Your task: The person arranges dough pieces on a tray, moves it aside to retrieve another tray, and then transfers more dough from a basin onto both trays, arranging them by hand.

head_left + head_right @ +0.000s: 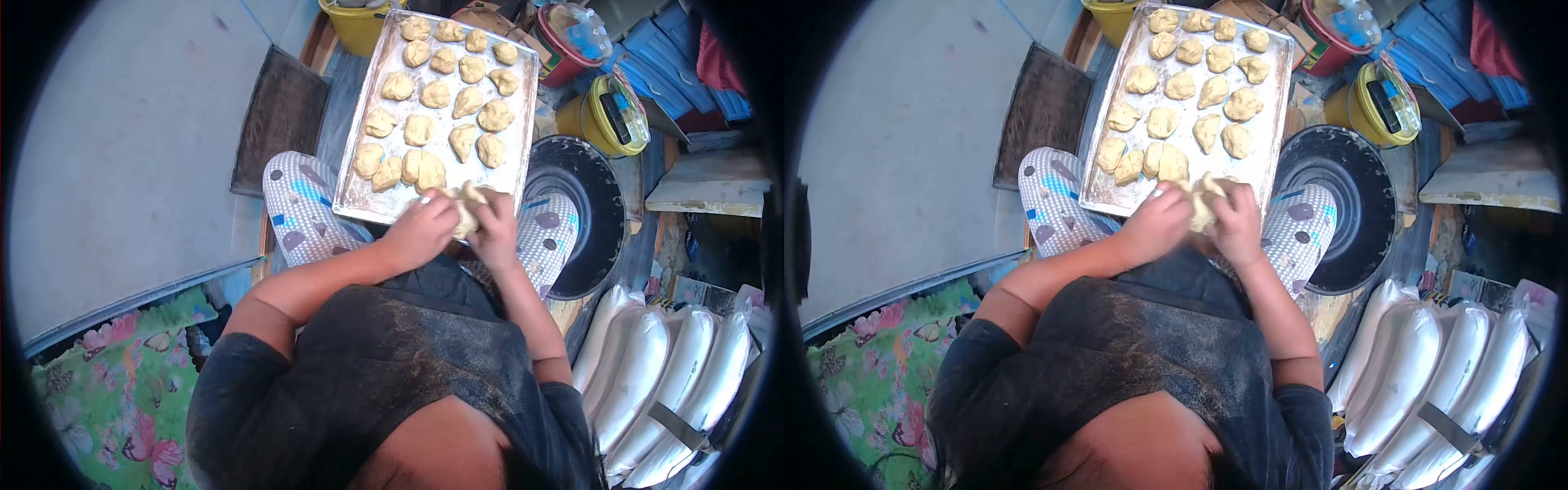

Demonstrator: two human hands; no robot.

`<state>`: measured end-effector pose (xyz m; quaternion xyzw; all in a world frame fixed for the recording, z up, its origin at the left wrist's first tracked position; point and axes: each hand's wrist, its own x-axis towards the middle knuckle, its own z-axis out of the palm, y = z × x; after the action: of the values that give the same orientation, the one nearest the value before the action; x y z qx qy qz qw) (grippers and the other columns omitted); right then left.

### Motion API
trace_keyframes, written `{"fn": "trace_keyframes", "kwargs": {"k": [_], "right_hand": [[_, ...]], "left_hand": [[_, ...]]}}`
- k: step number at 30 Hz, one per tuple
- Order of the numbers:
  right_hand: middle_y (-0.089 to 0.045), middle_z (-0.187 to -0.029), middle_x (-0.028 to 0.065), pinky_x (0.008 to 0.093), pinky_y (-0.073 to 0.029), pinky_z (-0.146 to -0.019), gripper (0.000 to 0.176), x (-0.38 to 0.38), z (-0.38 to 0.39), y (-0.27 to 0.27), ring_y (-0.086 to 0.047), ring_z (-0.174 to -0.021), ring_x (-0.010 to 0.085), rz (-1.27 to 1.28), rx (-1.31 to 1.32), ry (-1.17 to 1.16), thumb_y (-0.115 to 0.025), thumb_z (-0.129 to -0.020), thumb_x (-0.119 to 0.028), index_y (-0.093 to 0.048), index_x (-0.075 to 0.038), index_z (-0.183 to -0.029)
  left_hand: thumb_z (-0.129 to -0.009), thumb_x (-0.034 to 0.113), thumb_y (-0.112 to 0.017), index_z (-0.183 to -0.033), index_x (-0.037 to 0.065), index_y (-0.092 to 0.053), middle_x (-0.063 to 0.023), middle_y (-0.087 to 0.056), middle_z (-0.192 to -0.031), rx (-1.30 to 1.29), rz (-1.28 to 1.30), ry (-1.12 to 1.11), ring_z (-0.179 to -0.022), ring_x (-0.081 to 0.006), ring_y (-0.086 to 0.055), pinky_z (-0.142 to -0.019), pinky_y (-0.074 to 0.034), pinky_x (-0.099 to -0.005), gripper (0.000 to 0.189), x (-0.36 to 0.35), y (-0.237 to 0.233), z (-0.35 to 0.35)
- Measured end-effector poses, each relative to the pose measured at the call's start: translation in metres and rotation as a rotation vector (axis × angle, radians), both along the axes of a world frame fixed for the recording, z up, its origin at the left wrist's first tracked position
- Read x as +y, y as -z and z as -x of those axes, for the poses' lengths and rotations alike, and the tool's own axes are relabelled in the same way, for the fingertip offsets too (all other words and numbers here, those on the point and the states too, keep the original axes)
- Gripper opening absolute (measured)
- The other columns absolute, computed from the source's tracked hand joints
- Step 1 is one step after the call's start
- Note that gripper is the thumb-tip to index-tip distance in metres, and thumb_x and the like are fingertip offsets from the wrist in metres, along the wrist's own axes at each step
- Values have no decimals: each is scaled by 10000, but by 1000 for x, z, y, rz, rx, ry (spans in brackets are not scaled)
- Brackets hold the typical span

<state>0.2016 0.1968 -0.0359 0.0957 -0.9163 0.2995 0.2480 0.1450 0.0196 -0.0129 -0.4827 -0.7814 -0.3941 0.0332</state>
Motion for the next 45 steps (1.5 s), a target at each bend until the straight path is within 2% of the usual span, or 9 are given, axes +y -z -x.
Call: {"fn": "trace_keyframes", "kwargs": {"k": [5,8,13,18,21,23,29,36,45], "right_hand": [[-617,-1030,147,383,-482,-841,420,50,-28,-89,-588,-979,305,-64,417,487,-823,-556,-76,-692,-56,-954],[-579,-1067,125,374,-500,-832,393,119,-46,-104,-577,-987,274,-173,661,683,-828,-680,-162,-662,-60,-1021],[-503,-1313,167,463,-365,-1004,521,182,-64,-87,-467,-1191,384,-591,-153,1035,-650,-731,-68,-564,-119,-1242],[-618,-1087,133,372,-443,-930,373,59,-22,-83,-574,-1057,308,91,-188,310,-691,-720,-72,-621,-63,-1086],[-557,-1179,165,403,-430,-944,480,-13,16,-34,-536,-1087,337,72,-270,9,-685,-755,-165,-564,-75,-1210],[-576,-1114,179,412,-467,-845,413,-34,33,-16,-573,-982,345,-90,-81,-15,-712,-740,-146,-599,-57,-1128],[-582,-880,137,396,-498,-726,176,-6,7,-34,-596,-821,339,265,-123,182,-666,-720,-50,-619,-23,-887],[-597,-968,112,394,-444,-809,248,3,-10,-35,-572,-922,301,19,-201,219,-686,-727,-123,-633,-48,-957],[-625,-1017,19,389,-359,-858,259,-29,28,-21,-539,-1011,209,-114,-147,21,-652,-747,-158,-665,-143,-1005]], "left_hand": [[-688,-3,-651,-985,5,-590,-144,-564,-992,142,-427,232,-984,-334,-560,-903,-456,-408,303,81,-79,3],[-725,-36,-574,-1297,56,-467,-158,-496,-1310,-69,-469,598,-1262,-363,-437,-995,-426,-443,589,129,-96,-3],[-721,-21,-536,-1129,74,-613,-128,-531,-1292,245,-207,297,-1258,-343,-447,-1018,-381,-453,426,95,-94,12],[-729,52,-583,-1080,41,-620,-119,-612,-1045,99,315,-308,-1088,-302,-521,-966,-352,-440,353,-15,-41,51],[-759,164,-649,-1071,71,-629,-104,-618,-1044,126,376,-360,-1121,-268,-518,-972,-303,-435,326,-33,-14,55],[-762,189,-661,-1062,79,-633,-96,-619,-1040,152,380,-354,-1116,-260,-521,-977,-290,-449,321,-31,0,56],[-765,217,-687,-1022,123,-646,-42,-629,-970,143,289,-252,-1075,-227,-533,-978,-258,-504,277,-9,7,43],[-777,164,-655,-1204,119,-568,-46,-600,-1082,161,203,-238,-1133,-235,-481,-974,-263,-492,437,-9,-6,24],[-761,202,-698,-1077,121,-640,-15,-617,-1034,229,322,-411,-1092,-211,-497,-936,-278,-450,331,-54,9,41]]}}
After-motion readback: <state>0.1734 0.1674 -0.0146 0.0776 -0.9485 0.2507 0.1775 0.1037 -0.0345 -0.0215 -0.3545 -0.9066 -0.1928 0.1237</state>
